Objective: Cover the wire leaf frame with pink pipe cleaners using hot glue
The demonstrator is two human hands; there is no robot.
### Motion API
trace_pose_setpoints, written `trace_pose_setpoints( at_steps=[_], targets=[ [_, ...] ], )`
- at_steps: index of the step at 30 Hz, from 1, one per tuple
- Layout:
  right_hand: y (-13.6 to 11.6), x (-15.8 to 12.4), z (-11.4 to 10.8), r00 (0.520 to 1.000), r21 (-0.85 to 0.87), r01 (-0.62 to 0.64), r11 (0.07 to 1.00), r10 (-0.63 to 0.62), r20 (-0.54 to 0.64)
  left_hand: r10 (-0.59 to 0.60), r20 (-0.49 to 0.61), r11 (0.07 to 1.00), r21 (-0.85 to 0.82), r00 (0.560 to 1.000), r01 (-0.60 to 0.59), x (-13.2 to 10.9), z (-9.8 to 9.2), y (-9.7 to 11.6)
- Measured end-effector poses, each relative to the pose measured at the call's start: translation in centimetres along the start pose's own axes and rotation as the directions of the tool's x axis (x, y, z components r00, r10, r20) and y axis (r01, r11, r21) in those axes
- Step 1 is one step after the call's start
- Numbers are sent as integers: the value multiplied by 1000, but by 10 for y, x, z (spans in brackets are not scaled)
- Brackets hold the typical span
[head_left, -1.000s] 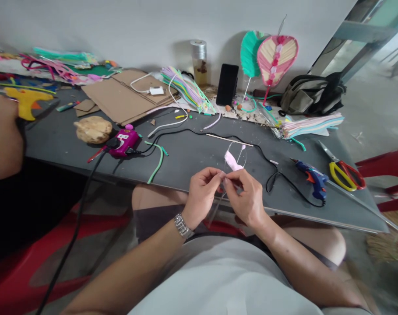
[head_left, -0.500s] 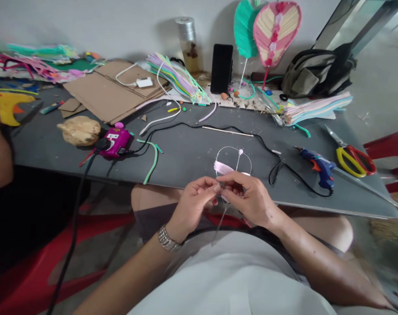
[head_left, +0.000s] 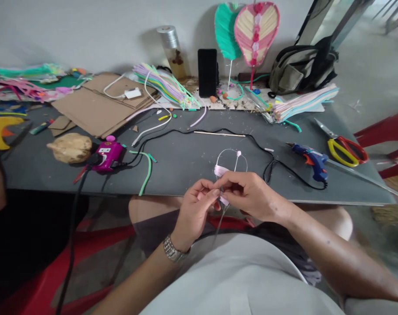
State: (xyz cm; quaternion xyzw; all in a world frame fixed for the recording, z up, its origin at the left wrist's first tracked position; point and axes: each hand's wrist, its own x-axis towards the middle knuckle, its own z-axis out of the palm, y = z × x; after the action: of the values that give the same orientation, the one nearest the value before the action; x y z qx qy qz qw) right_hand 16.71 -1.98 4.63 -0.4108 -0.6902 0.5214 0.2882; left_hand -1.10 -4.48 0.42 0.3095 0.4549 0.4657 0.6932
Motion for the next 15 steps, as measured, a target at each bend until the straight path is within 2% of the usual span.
trace_pose_setpoints(
  at_steps=[6, 15],
  targets=[
    [0, 0, -3, 998, -180, 45, 983, -53, -42, 121, -14, 993, -2, 993, -121, -1, 4, -13],
    [-1, -1, -9, 998, -256, 42, 966, -52, -31, 188, -120, 978, 117, 975, -175, -2, 16, -12]
  ],
)
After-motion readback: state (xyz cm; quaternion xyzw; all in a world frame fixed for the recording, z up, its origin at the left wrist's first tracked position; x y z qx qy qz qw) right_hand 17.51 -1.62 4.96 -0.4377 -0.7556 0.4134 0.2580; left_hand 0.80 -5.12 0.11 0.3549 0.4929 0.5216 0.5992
